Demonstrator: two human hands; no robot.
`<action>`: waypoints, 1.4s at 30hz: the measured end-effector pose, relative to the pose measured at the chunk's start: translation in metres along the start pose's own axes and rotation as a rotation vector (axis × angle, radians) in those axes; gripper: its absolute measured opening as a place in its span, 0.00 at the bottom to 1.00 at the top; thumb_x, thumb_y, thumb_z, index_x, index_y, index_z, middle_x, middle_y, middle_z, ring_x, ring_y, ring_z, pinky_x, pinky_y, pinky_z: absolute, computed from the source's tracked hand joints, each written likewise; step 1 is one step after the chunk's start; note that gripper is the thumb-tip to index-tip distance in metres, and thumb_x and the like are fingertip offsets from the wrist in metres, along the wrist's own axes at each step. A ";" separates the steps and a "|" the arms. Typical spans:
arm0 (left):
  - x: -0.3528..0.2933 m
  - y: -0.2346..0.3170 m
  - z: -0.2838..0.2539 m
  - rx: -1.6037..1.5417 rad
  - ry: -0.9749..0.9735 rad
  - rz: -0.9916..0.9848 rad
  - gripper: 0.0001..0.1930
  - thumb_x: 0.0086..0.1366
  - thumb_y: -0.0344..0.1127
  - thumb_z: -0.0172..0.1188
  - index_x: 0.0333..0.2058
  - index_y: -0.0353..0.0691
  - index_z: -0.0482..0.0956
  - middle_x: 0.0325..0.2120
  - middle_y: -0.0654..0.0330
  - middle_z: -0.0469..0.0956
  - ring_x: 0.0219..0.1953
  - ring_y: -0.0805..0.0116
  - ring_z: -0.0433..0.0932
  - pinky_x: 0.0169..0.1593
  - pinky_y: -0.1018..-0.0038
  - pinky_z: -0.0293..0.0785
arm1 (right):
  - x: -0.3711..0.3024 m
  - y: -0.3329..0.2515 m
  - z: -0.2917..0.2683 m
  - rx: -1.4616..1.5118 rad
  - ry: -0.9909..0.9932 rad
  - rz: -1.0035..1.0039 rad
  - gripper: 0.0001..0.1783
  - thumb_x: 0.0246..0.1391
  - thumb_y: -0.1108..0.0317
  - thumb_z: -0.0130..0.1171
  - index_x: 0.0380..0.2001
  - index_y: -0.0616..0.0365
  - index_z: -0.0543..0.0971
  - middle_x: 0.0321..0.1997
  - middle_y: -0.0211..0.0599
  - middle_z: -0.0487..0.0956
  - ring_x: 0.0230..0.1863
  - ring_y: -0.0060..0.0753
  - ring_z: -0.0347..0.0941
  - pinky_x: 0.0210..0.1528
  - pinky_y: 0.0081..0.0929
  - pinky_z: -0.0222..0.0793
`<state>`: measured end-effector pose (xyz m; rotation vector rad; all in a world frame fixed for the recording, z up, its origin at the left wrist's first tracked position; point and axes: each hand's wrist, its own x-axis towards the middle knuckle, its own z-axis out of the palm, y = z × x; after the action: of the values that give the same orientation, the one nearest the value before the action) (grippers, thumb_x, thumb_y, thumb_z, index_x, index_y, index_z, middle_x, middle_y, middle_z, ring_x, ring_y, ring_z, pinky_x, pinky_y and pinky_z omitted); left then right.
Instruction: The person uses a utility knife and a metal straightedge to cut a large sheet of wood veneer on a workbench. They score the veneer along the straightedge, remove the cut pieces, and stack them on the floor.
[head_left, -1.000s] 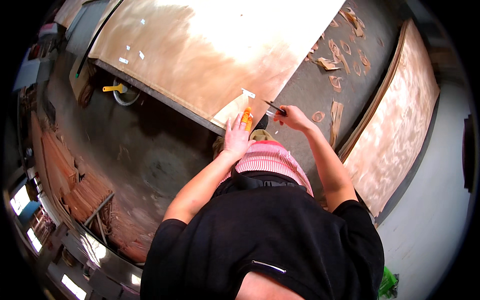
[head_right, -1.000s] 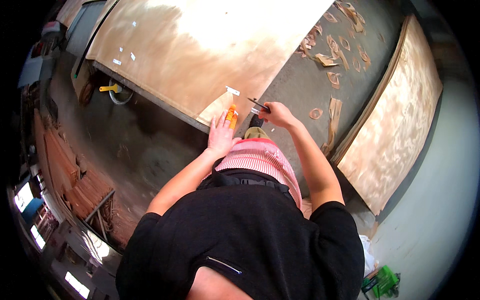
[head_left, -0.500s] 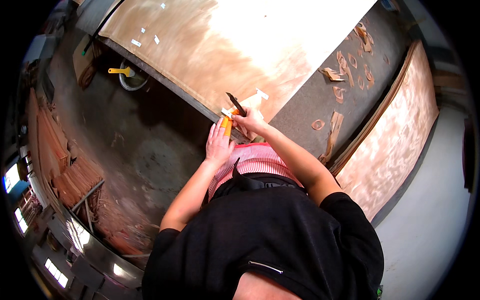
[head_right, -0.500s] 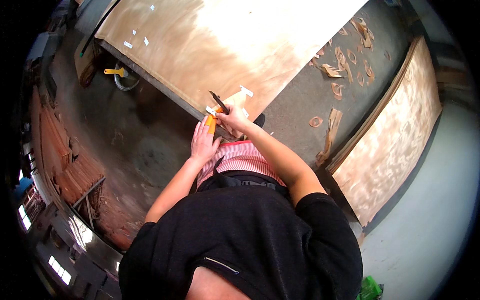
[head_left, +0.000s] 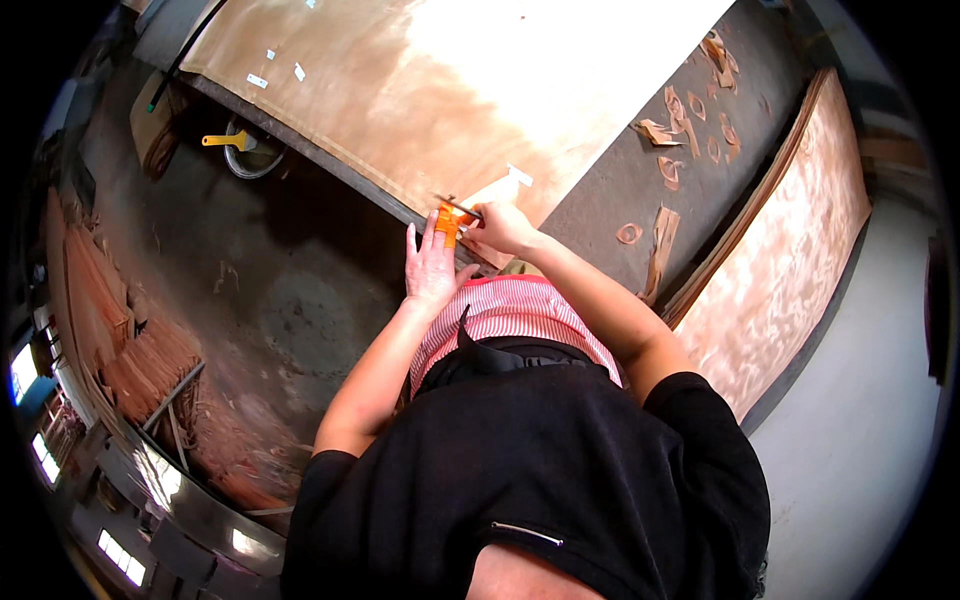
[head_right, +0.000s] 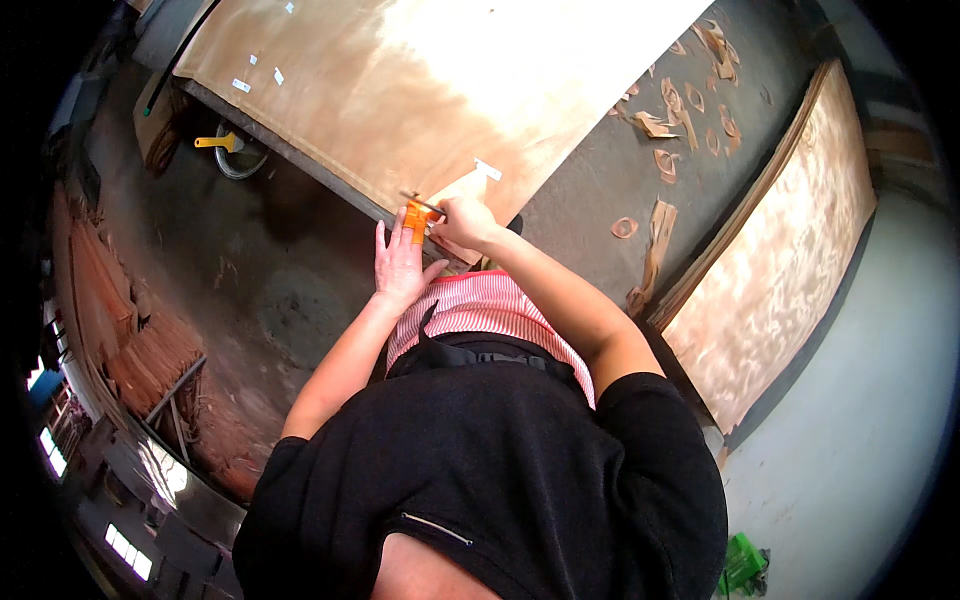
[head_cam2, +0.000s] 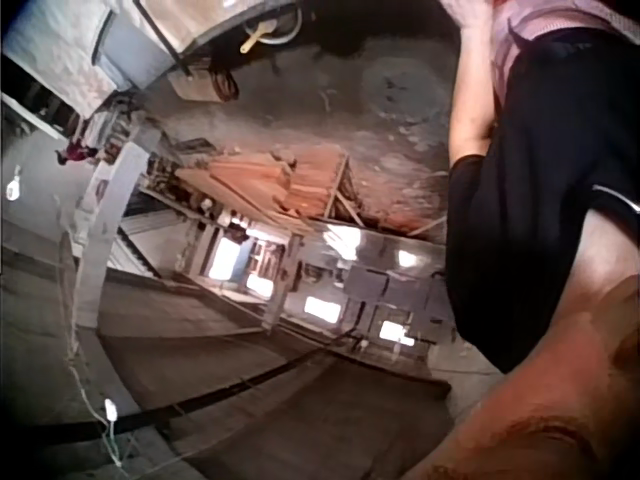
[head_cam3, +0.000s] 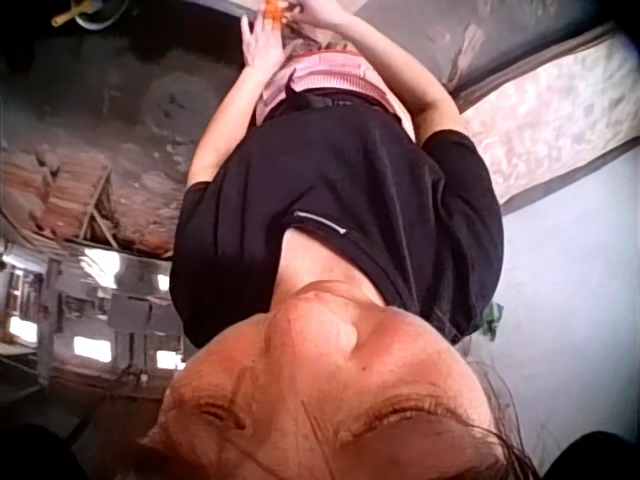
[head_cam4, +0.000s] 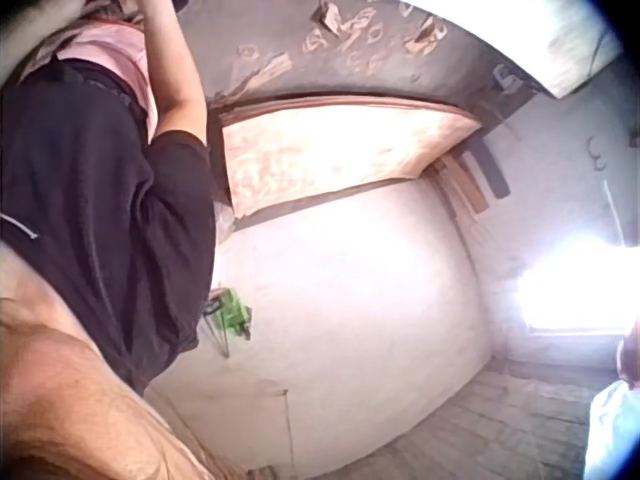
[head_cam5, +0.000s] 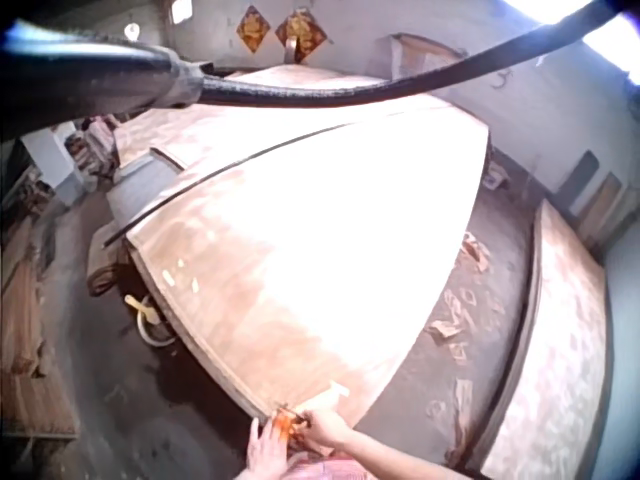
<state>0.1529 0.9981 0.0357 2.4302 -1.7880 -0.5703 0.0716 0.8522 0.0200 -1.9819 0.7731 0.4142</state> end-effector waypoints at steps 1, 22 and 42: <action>0.001 0.000 -0.001 0.017 -0.010 -0.006 0.42 0.46 0.54 0.60 0.54 0.31 0.57 0.55 0.51 0.53 0.61 0.59 0.46 0.60 0.51 0.41 | 0.001 -0.005 -0.001 -0.062 -0.012 -0.010 0.17 0.37 0.61 0.60 0.32 0.59 0.77 0.24 0.43 0.76 0.27 0.36 0.74 0.31 0.29 0.69; -0.001 -0.006 0.006 0.023 0.033 0.059 0.42 0.48 0.55 0.57 0.55 0.33 0.55 0.57 0.52 0.52 0.62 0.61 0.45 0.60 0.51 0.39 | -0.015 0.042 -0.053 -0.018 -0.136 0.057 0.07 0.42 0.65 0.58 0.25 0.56 0.78 0.19 0.30 0.77 0.23 0.24 0.72 0.27 0.23 0.67; -0.024 0.030 0.047 0.297 -0.206 0.355 0.41 0.45 0.63 0.53 0.54 0.42 0.61 0.57 0.55 0.54 0.63 0.63 0.41 0.60 0.52 0.38 | -0.083 0.086 -0.029 0.181 -0.167 0.151 0.12 0.45 0.62 0.57 0.23 0.60 0.74 0.18 0.34 0.75 0.22 0.23 0.71 0.26 0.22 0.65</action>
<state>0.1036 1.0181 0.0062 2.1952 -2.4778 -0.5691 -0.0482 0.8250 0.0257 -1.7036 0.8264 0.5708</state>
